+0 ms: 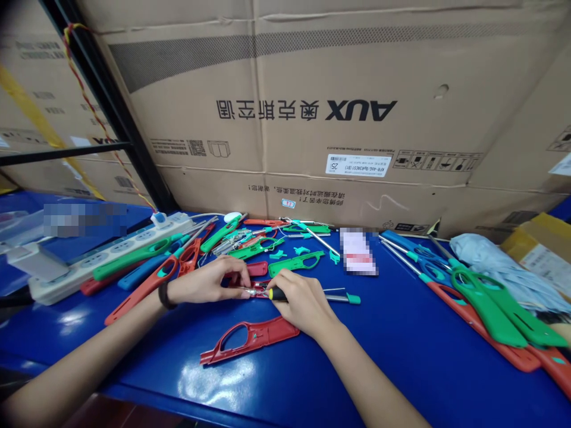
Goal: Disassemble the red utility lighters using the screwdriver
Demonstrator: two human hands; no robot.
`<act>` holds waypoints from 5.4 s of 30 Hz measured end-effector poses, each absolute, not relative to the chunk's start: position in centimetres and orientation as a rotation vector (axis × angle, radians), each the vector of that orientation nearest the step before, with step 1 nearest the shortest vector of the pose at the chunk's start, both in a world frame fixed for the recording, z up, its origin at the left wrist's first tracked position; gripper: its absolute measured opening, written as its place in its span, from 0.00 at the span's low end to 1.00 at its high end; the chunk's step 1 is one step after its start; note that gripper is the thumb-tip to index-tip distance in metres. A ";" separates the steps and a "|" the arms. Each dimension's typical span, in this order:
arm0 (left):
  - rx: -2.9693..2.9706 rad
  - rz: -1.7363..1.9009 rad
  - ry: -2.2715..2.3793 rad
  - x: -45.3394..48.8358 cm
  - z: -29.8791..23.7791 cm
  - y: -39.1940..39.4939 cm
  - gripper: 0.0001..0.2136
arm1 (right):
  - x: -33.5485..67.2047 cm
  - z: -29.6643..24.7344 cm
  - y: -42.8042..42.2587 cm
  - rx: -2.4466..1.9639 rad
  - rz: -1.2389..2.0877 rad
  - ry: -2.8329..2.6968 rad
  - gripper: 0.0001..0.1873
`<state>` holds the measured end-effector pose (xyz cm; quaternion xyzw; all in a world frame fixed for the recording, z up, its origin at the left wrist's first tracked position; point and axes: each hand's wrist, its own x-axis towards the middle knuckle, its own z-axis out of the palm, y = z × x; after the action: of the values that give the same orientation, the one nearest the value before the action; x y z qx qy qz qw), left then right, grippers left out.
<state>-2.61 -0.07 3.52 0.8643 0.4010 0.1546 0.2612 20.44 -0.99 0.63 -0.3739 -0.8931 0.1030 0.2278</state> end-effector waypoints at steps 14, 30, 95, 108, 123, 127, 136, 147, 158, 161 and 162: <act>2.067 0.337 1.203 -2.4 3.1 0.4 0.17 | 20.1 0.6 -1.4 -0.875 0.199 -2.498 0.13; 2.473 0.314 1.128 -4.1 4.6 -0.1 0.18 | 18.6 1.2 -2.4 -0.878 0.195 -2.625 0.18; 2.731 0.472 1.396 -8.6 6.8 -1.0 0.09 | 26.8 0.9 -3.0 -1.051 0.001 -2.172 0.14; 2.509 0.541 1.291 -3.9 13.3 -1.4 0.14 | 22.3 4.0 -3.1 -0.925 0.011 -2.075 0.19; 2.288 0.998 1.231 3.0 8.5 -1.1 0.16 | 19.8 3.0 -1.3 -0.992 0.343 -1.781 0.05; 2.328 1.160 1.307 4.5 6.3 -1.6 0.11 | 19.6 2.6 -1.4 -1.012 0.318 -1.795 0.05; 2.610 0.647 1.532 0.0 9.2 0.1 0.13 | 22.5 3.9 -0.2 -1.067 -0.041 -1.734 0.08; 2.864 -0.020 1.326 2.4 6.7 -0.1 0.06 | 23.1 2.9 0.2 -1.131 -0.012 -1.800 0.08; 2.843 -0.025 1.224 2.7 6.9 1.1 0.09 | 23.2 3.5 -0.1 -1.170 0.085 -1.885 0.10; 2.810 -0.031 1.209 2.5 6.9 1.0 0.14 | 23.2 3.7 -0.2 -1.189 0.123 -1.905 0.10; 2.786 -0.025 1.219 2.3 6.8 0.9 0.16 | 23.2 3.7 -0.2 -1.193 0.140 -1.920 0.10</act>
<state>2.34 0.93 6.85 0.9149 0.4003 -0.0081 0.0503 23.22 -0.19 3.69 -0.4769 -0.7676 0.0558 0.4247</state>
